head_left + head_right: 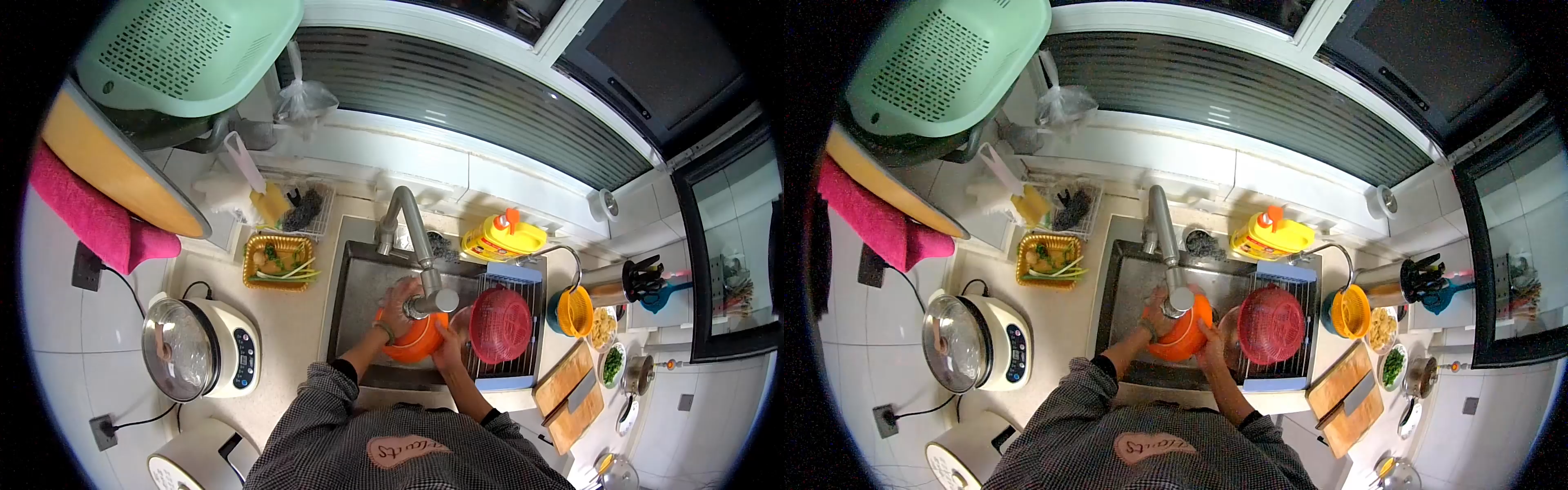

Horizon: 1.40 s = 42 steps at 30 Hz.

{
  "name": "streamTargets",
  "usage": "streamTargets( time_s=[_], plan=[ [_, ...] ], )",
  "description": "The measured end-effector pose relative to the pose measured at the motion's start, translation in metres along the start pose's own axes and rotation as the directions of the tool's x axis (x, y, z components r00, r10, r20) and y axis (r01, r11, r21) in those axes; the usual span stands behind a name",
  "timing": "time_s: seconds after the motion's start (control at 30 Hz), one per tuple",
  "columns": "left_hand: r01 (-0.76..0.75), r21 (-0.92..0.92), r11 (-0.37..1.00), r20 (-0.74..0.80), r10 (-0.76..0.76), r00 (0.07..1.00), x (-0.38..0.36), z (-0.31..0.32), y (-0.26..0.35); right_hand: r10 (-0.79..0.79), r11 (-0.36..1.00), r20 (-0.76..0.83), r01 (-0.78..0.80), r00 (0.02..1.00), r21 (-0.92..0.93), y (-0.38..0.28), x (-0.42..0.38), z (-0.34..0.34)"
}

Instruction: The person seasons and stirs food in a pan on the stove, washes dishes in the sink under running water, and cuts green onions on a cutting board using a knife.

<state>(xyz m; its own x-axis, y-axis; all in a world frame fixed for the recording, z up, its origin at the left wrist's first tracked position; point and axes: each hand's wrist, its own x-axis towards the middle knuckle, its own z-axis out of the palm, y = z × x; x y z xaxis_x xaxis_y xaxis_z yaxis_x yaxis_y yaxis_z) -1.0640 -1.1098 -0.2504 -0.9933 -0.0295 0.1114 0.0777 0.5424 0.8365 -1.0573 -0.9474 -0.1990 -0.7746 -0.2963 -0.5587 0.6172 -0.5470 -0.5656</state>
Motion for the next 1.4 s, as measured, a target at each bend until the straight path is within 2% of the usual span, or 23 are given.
streamTargets(
  time_s=[0.03,0.13,0.23,0.3,0.33,0.4,0.43,0.5,0.53,0.67,0.73,0.83,0.9,0.93,1.03,1.07,1.1,1.17,1.23,1.27,1.33,1.37,1.4],
  plan=[
    [0.056,-0.113,0.992,-0.029,-0.059,0.998,0.003,-0.006,-0.001,-0.005,1.000,0.003,0.005,1.000,0.000,-0.003,-0.002,0.005],
    [0.209,-0.074,0.975,-0.041,-0.212,0.976,-0.001,0.000,0.001,-0.114,0.993,-0.008,0.114,0.993,-0.038,-0.009,-0.002,0.016],
    [0.213,-0.402,0.891,-0.214,-0.317,0.924,-0.043,0.081,-0.029,-0.207,0.970,0.022,0.209,0.978,-0.127,-0.007,0.007,0.024],
    [0.235,-0.592,0.771,-0.042,-0.321,0.946,-0.058,0.112,-0.038,-0.173,0.864,0.020,0.162,0.985,-0.477,-0.004,0.008,0.027],
    [0.251,-0.647,0.720,0.018,-0.315,0.949,-0.060,0.112,-0.035,-0.175,0.866,0.015,0.161,0.985,-0.474,0.004,0.014,0.021],
    [0.333,-0.730,0.597,0.063,-0.427,0.902,-0.047,0.063,0.000,-0.222,0.386,0.310,0.375,0.924,-0.843,0.028,0.032,0.000],
    [0.355,-0.754,0.553,0.078,-0.460,0.884,-0.043,0.042,0.013,-0.226,0.388,0.310,0.378,0.923,-0.841,0.032,0.030,0.002],
    [0.490,-0.712,0.502,0.023,-0.682,0.731,-0.043,0.012,0.021,-0.064,-0.090,0.444,0.438,0.894,-0.895,0.032,0.016,0.016],
    [0.309,-0.819,0.484,-0.099,-0.649,0.754,-0.040,-0.002,0.025,-0.045,0.001,0.502,0.503,0.864,-0.864,0.022,-0.007,0.037],
    [0.363,-0.826,0.432,-0.065,-0.712,0.699,-0.074,-0.023,-0.014,0.094,-0.080,0.560,0.567,0.823,-0.820,0.008,-0.019,0.023],
    [0.306,-0.823,0.478,-0.054,-0.604,0.796,-0.081,-0.033,-0.017,-0.100,-0.331,0.677,0.618,0.729,-0.714,0.007,0.006,-0.006],
    [0.406,-0.674,0.617,-0.006,-0.554,0.832,-0.091,-0.031,-0.016,0.001,-0.434,0.586,0.529,0.810,-0.730,0.002,0.025,0.004],
    [0.429,-0.666,0.611,0.011,-0.566,0.824,-0.090,-0.035,0.000,0.141,-0.427,0.452,0.466,0.881,-0.775,0.014,0.028,0.034],
    [0.450,-0.662,0.599,0.028,-0.580,0.814,-0.090,-0.038,0.009,0.143,-0.235,0.517,0.536,0.844,-0.811,0.035,0.034,0.031],
    [0.504,-0.669,0.547,0.051,-0.642,0.765,-0.084,-0.051,0.018,0.189,0.057,0.623,0.624,0.759,-0.779,0.040,0.004,0.037],
    [0.478,-0.650,0.591,-0.068,-0.672,0.738,-0.085,-0.044,0.003,0.243,0.149,0.666,0.651,0.705,-0.744,0.036,-0.007,0.041],
    [0.478,-0.652,0.589,-0.068,-0.673,0.736,-0.088,-0.042,-0.015,0.246,0.148,0.665,0.650,0.706,-0.745,0.031,-0.008,0.032],
    [0.307,-0.781,0.544,-0.075,-0.569,0.819,-0.087,-0.050,-0.031,0.393,-0.111,0.705,0.792,0.590,-0.600,0.009,-0.004,-0.001],
    [0.324,-0.774,0.544,-0.065,-0.576,0.815,-0.084,-0.062,-0.016,0.263,-0.423,0.645,0.687,0.717,-0.591,-0.011,0.010,-0.030],
    [0.346,-0.778,0.525,-0.029,-0.580,0.814,-0.085,-0.062,-0.019,0.264,-0.422,0.644,0.686,0.718,-0.592,-0.020,0.009,-0.026],
    [0.370,-0.778,0.508,0.008,-0.581,0.814,-0.088,-0.058,-0.030,-0.079,-0.601,0.721,0.544,0.689,-0.586,-0.035,0.009,-0.016],
    [0.386,-0.774,0.502,0.047,-0.563,0.825,-0.091,-0.052,-0.041,-0.081,-0.600,0.720,0.543,0.689,-0.587,-0.028,0.013,-0.022],
    [0.402,-0.769,0.497,0.085,-0.543,0.835,-0.092,-0.046,-0.051,-0.208,-0.169,0.567,0.541,0.797,-0.824,-0.019,0.021,-0.029]
  ],
)
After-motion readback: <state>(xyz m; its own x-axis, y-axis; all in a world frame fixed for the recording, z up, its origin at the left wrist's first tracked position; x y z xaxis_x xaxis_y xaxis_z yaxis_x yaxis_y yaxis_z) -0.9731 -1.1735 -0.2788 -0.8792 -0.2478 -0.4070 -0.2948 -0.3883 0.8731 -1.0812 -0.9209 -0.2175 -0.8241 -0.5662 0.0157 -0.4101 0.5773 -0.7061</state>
